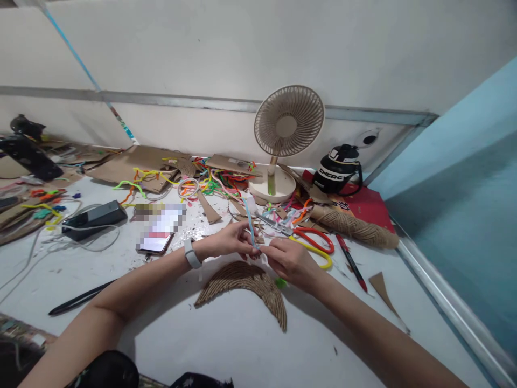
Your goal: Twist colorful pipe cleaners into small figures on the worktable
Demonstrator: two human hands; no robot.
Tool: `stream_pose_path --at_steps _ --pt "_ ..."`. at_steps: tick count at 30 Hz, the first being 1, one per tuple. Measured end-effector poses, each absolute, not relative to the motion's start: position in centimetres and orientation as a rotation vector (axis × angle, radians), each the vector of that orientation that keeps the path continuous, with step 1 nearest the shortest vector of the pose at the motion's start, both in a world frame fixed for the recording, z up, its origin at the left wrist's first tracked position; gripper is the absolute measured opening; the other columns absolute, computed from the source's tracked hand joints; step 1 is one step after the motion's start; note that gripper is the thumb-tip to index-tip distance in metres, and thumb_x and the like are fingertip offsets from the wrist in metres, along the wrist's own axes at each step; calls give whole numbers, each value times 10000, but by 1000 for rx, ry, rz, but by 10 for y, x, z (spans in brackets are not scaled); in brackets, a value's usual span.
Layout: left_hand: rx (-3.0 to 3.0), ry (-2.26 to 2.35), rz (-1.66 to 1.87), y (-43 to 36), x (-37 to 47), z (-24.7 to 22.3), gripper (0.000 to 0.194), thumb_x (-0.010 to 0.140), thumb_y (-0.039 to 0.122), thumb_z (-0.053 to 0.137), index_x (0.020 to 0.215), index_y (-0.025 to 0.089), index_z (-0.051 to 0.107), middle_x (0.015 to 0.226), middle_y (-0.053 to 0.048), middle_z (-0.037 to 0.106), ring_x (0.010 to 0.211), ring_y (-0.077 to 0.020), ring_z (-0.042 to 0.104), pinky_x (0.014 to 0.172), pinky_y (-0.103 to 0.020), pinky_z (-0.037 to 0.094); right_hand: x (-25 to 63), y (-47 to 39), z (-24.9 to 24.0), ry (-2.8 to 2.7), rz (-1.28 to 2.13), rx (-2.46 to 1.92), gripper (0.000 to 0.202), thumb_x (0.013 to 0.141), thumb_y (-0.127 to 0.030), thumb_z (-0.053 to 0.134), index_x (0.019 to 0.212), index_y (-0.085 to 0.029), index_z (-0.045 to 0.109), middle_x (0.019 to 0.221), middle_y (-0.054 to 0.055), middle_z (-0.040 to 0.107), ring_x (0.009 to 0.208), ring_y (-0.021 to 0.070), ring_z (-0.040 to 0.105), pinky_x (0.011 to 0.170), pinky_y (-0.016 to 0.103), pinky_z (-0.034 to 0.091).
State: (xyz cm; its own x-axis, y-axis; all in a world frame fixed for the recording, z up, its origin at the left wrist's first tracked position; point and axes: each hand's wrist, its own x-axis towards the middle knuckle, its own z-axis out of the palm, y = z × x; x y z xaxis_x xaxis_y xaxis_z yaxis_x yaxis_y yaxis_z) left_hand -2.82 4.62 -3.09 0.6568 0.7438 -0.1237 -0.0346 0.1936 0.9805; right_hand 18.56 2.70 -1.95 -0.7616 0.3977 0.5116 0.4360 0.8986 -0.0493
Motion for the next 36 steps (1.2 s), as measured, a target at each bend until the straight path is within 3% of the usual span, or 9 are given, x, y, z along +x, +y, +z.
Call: stream_pose_path --at_steps 11,15,20,29,36 --pt "1252 664 684 42 -30 -17 498 661 311 771 1026 181 457 764 -7 630 699 -139 645 586 -238 523 181 24 -28 -2221 227 -658 221 850 -100 483 1019 -180 601 818 55 657 752 161 611 662 276 507" --pt "1162 700 722 39 -27 -11 436 705 348 727 1003 190 452 830 -35 634 759 -161 659 561 -213 510 179 23 -26 -2084 270 -715 229 838 -89 488 996 -189 621 779 39 655 708 152 620 619 264 514" --pt "1089 746 647 27 -15 -15 438 821 593 471 903 164 487 786 -51 628 629 -140 635 476 -205 465 178 22 -25 -2018 186 -770 210 826 -91 503 959 -192 631 777 38 664 691 153 622 623 273 519" --pt "1159 766 839 11 -1 -19 369 831 530 522 834 166 466 710 22 554 557 -65 525 468 -171 353 178 19 -31 -2136 -62 -717 258 855 -104 498 1081 -188 589 867 76 683 791 190 640 694 323 529" --pt "1000 734 942 10 3 -27 392 801 532 568 761 162 443 586 59 475 458 -40 393 461 -182 308 182 21 -26 -2265 -275 -612 318 856 -85 500 1148 -175 590 821 79 694 728 183 633 618 301 479"
